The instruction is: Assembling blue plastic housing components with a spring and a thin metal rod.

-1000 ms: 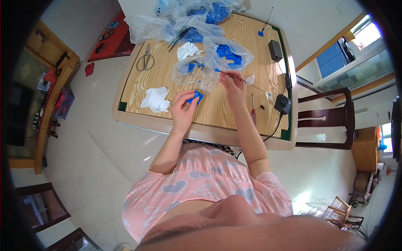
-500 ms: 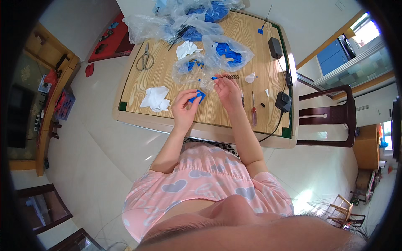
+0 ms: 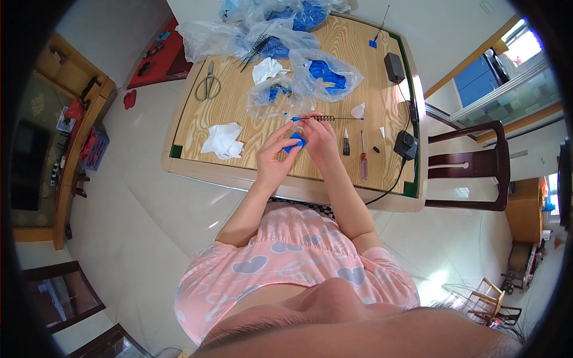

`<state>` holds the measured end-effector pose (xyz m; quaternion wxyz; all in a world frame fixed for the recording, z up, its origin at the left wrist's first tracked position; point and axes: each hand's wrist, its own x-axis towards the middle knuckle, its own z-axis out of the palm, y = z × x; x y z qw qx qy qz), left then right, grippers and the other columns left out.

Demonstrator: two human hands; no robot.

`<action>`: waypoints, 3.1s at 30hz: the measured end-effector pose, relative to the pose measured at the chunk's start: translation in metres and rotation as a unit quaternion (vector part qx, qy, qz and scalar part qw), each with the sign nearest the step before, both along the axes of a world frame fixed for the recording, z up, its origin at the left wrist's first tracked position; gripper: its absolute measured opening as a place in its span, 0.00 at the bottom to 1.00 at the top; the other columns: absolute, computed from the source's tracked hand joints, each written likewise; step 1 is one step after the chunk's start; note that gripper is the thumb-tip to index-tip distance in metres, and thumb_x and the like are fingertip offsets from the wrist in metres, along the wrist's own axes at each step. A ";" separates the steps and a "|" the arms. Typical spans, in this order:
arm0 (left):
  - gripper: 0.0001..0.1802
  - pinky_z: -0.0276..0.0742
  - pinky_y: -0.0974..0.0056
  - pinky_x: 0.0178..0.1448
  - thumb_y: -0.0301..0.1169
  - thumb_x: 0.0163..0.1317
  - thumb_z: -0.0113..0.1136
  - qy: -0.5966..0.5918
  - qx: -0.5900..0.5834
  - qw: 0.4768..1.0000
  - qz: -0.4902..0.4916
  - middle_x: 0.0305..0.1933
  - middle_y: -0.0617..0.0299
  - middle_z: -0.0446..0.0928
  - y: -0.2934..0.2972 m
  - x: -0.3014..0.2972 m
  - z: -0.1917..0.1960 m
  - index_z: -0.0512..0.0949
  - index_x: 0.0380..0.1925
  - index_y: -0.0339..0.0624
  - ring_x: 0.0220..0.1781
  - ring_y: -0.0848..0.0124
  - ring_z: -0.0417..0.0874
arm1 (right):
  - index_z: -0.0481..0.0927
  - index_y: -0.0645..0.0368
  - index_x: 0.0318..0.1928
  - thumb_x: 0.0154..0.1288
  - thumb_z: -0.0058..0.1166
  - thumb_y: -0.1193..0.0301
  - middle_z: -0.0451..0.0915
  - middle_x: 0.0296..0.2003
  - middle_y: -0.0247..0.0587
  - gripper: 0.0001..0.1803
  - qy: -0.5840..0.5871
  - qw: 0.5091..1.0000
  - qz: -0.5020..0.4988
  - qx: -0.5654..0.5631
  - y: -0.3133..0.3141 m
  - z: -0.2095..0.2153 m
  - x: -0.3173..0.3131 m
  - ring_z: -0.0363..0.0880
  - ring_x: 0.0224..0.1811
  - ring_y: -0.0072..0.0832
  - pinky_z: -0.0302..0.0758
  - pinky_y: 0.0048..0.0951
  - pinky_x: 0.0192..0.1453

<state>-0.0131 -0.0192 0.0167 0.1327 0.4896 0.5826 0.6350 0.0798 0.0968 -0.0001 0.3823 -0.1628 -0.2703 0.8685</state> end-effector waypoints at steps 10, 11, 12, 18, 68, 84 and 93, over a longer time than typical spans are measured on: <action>0.10 0.79 0.70 0.44 0.18 0.52 0.66 -0.025 -0.004 1.000 -0.011 0.58 0.52 0.76 0.001 0.000 -0.004 0.84 0.36 0.38 0.49 0.69 0.82 | 0.74 0.60 0.43 0.66 0.54 0.76 0.81 0.41 0.43 0.06 -0.029 0.994 -0.072 0.080 0.003 0.004 0.002 0.78 0.42 0.24 0.74 0.27 0.49; 0.09 0.78 0.71 0.43 0.18 0.52 0.66 -0.035 -0.008 0.999 -0.005 0.58 0.52 0.76 0.001 -0.002 -0.007 0.84 0.35 0.38 0.49 0.70 0.82 | 0.74 0.61 0.43 0.66 0.54 0.76 0.82 0.40 0.42 0.06 -0.057 0.984 -0.098 0.137 0.005 0.016 0.007 0.78 0.41 0.24 0.74 0.26 0.48; 0.09 0.78 0.72 0.42 0.18 0.53 0.65 -0.046 -0.013 0.999 0.001 0.58 0.53 0.76 0.000 -0.003 -0.009 0.83 0.35 0.37 0.49 0.71 0.82 | 0.74 0.62 0.43 0.66 0.55 0.76 0.82 0.39 0.42 0.07 -0.084 0.970 -0.123 0.193 0.007 0.025 0.012 0.79 0.41 0.23 0.75 0.24 0.47; 0.09 0.77 0.74 0.42 0.18 0.52 0.66 -0.108 0.009 0.994 -0.032 0.59 0.52 0.75 0.003 0.001 -0.005 0.83 0.35 0.37 0.48 0.72 0.82 | 0.78 0.62 0.42 0.65 0.56 0.75 0.82 0.38 0.39 0.07 -0.050 0.991 -0.069 0.100 0.011 0.030 0.021 0.79 0.40 0.21 0.75 0.23 0.46; 0.07 0.72 0.78 0.34 0.20 0.54 0.66 -0.101 -0.002 0.994 -0.044 0.60 0.52 0.75 0.003 -0.001 -0.011 0.83 0.34 0.36 0.38 0.81 0.79 | 0.77 0.65 0.43 0.67 0.56 0.70 0.80 0.38 0.39 0.10 -0.181 0.972 0.016 0.149 0.026 0.024 0.031 0.81 0.39 0.25 0.80 0.26 0.44; 0.08 0.78 0.75 0.39 0.20 0.54 0.66 -0.099 -0.006 0.994 -0.051 0.59 0.54 0.73 0.002 -0.005 -0.014 0.83 0.36 0.38 0.45 0.76 0.81 | 0.75 0.56 0.40 0.67 0.53 0.72 0.78 0.34 0.34 0.04 0.021 0.992 0.102 -0.066 0.009 -0.014 0.023 0.77 0.38 0.24 0.74 0.27 0.46; 0.08 0.74 0.78 0.35 0.20 0.55 0.66 -0.113 0.002 0.993 -0.037 0.54 0.57 0.74 0.002 -0.005 -0.020 0.83 0.36 0.38 0.40 0.79 0.80 | 0.75 0.57 0.40 0.67 0.52 0.76 0.77 0.33 0.34 0.03 -0.025 0.998 0.018 -0.046 0.003 -0.004 0.029 0.78 0.35 0.23 0.75 0.25 0.41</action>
